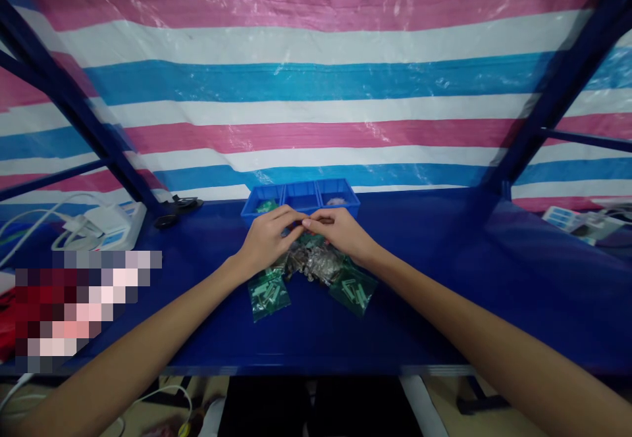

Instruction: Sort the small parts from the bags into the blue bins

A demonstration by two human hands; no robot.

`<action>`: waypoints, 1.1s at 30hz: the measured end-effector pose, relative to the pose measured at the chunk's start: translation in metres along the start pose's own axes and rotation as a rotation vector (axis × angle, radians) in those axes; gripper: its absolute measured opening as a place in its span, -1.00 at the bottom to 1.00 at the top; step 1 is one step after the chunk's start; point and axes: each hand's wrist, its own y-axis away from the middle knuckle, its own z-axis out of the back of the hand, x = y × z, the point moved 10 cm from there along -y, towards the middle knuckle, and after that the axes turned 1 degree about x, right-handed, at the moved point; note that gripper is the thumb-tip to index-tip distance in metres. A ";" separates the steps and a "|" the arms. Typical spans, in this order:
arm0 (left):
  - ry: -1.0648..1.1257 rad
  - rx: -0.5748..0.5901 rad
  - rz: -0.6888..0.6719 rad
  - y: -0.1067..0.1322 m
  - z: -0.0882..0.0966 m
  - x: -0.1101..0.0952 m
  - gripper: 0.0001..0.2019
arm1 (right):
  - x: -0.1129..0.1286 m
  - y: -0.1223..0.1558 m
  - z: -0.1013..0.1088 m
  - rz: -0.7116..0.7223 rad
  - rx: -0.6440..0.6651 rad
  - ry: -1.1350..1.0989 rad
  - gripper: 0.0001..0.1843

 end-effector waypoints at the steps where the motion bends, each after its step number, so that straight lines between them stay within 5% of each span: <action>1: 0.008 -0.018 0.014 0.000 0.002 0.000 -0.86 | 0.001 0.000 0.000 0.007 -0.003 -0.011 -0.65; 6: 0.060 -0.055 0.047 -0.001 0.005 0.000 -0.89 | 0.007 0.001 0.007 0.035 -0.080 -0.010 -0.74; 12: 0.064 -0.038 0.048 -0.003 0.008 0.005 -0.87 | 0.010 -0.003 0.013 0.070 -0.026 0.027 -0.79; 17: 0.000 0.064 0.046 -0.002 -0.002 0.007 -0.89 | 0.014 -0.004 0.008 0.169 -0.008 0.189 -0.84; 22: -0.136 0.114 0.191 0.000 0.000 0.028 -0.69 | 0.028 -0.023 0.014 0.280 -0.149 0.482 -0.92; 29: -0.232 0.359 0.244 0.006 -0.015 0.048 -0.76 | 0.043 -0.061 0.018 0.378 -0.323 0.804 -0.74; 33: -0.254 0.474 0.230 0.013 -0.029 0.049 -0.67 | 0.039 -0.035 -0.004 0.496 -0.166 0.889 -0.76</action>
